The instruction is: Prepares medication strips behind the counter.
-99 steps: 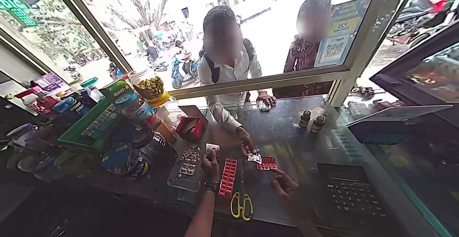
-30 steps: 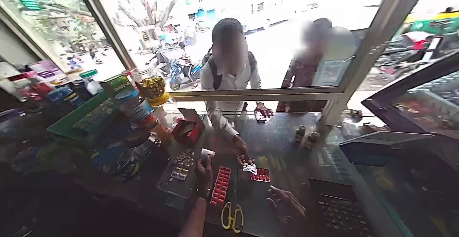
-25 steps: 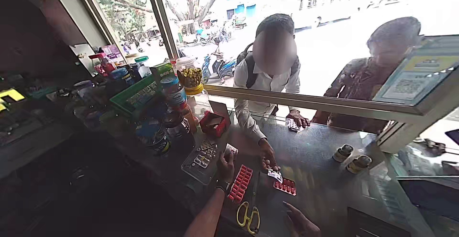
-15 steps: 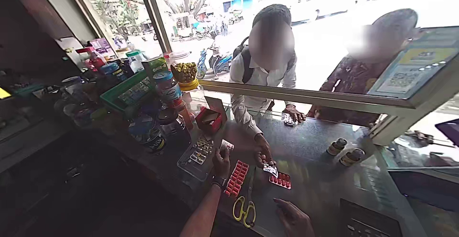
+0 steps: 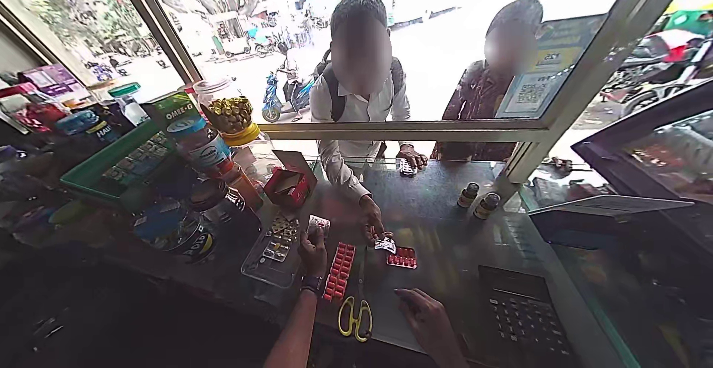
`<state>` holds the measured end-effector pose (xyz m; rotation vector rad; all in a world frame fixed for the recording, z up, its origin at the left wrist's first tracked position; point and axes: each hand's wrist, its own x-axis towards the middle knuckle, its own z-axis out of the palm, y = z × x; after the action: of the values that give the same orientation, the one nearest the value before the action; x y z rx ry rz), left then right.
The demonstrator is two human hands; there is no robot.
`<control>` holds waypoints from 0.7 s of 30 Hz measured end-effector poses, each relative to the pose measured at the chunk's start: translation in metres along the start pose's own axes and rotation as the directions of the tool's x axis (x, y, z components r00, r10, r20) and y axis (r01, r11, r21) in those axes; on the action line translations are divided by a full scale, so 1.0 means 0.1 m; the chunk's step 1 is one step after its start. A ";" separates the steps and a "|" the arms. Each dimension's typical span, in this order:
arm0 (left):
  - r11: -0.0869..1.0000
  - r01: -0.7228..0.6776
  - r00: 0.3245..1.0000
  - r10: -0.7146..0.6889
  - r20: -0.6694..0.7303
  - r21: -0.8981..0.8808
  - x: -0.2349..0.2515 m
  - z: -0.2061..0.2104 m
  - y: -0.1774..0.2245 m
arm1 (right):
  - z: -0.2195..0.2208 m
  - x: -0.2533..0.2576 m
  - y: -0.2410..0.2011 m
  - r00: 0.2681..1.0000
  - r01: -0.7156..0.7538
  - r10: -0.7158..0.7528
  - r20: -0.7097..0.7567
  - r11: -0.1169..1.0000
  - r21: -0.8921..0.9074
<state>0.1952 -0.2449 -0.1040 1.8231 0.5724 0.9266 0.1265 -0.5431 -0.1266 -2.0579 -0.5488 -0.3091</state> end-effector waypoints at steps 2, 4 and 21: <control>1.000 -0.006 1.000 0.006 -0.001 0.001 0.00 0.00 -0.01 | 0.00 0.00 0.00 1.000 0.001 -0.001 0.000 1.000 0.007; 1.000 -0.006 1.000 0.006 0.001 -0.010 0.00 0.01 -0.02 | -0.01 0.00 0.00 1.000 0.005 -0.005 -0.002 1.000 0.004; 1.000 -0.014 1.000 0.014 0.014 0.003 0.01 0.02 -0.03 | 0.00 0.01 0.01 1.000 0.009 -0.009 0.005 1.000 -0.008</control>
<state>0.1970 -0.2439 -0.1068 1.8370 0.5527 0.9223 0.1279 -0.5434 -0.1266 -2.0654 -0.5603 -0.3121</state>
